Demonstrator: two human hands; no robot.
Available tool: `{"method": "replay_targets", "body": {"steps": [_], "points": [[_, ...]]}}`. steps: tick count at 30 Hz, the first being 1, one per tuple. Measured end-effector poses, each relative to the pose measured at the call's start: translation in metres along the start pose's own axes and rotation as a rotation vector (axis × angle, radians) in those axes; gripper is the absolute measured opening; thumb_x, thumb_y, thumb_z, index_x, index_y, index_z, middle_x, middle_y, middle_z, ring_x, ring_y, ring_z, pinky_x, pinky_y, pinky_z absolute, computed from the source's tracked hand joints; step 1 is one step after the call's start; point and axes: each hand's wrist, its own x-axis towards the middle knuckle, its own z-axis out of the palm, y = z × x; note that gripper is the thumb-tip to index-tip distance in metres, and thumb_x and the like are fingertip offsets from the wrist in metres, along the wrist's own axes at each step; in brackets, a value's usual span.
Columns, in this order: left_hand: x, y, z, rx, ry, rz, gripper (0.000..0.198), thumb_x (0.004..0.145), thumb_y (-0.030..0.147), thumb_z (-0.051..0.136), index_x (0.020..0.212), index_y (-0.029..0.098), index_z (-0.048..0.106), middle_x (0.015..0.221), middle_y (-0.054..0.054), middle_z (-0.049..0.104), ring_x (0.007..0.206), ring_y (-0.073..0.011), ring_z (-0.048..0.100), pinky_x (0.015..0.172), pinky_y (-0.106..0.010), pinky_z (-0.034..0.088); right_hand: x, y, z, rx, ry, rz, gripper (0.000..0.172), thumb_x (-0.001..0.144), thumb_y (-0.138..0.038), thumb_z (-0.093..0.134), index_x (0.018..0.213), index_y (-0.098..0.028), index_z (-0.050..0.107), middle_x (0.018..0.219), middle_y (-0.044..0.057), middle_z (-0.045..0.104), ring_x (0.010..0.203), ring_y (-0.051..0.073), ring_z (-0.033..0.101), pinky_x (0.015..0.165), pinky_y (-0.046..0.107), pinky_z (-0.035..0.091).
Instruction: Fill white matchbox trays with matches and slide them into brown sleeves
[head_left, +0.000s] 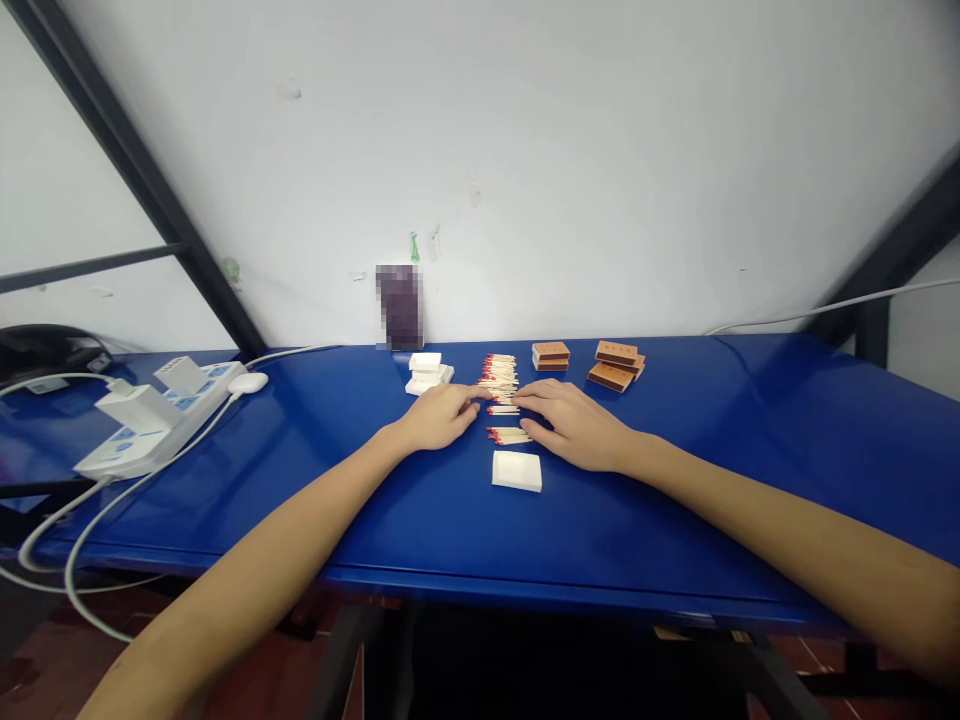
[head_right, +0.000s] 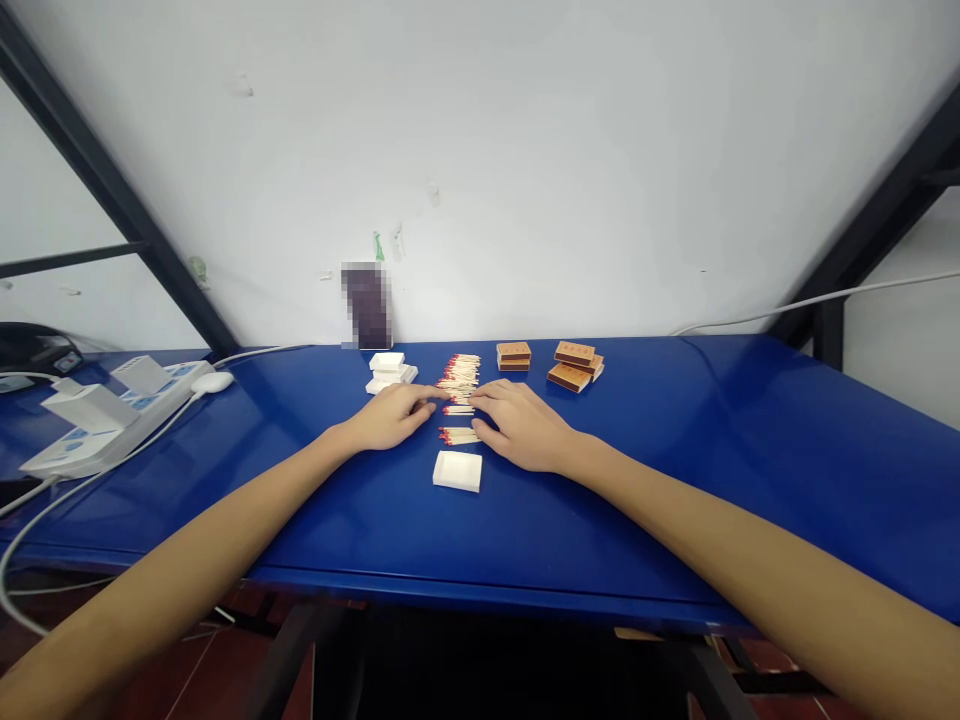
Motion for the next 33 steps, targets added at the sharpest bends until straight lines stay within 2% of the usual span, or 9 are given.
{"method": "replay_targets", "body": {"steps": [11, 19, 33], "points": [[0.0004, -0.0001, 0.0003, 0.030, -0.001, -0.017, 0.042, 0.094, 0.021, 0.043, 0.132, 0.017, 0.061, 0.072, -0.001, 0.064, 0.064, -0.0166, 0.055, 0.068, -0.028, 0.041, 0.0007, -0.0007, -0.0003, 0.008, -0.006, 0.009, 0.038, 0.097, -0.028, 0.044, 0.123, -0.011, 0.066, 0.124, 0.017, 0.067, 0.119, 0.032, 0.056, 0.098, 0.052, 0.046], [0.0011, -0.0058, 0.0008, -0.093, -0.016, -0.061, 0.038, 0.093, 0.023, 0.045, 0.126, 0.015, 0.061, 0.070, 0.000, 0.061, 0.061, -0.0149, 0.051, 0.063, -0.027, 0.037, 0.0000, 0.0006, -0.0007, 0.007, -0.001, -0.017, 0.037, 0.096, -0.024, 0.041, 0.121, -0.014, 0.067, 0.123, 0.014, 0.068, 0.119, 0.031, 0.057, 0.097, 0.050, 0.046], [0.0025, -0.0050, 0.0027, -0.112, -0.022, -0.087, 0.036, 0.093, 0.026, 0.046, 0.124, 0.015, 0.062, 0.066, 0.003, 0.057, 0.059, -0.0137, 0.049, 0.059, -0.027, 0.033, -0.0002, -0.0008, -0.0018, 0.044, -0.021, -0.065, 0.037, 0.098, -0.024, 0.040, 0.124, -0.017, 0.065, 0.127, 0.012, 0.065, 0.122, 0.030, 0.054, 0.098, 0.050, 0.045]]}}
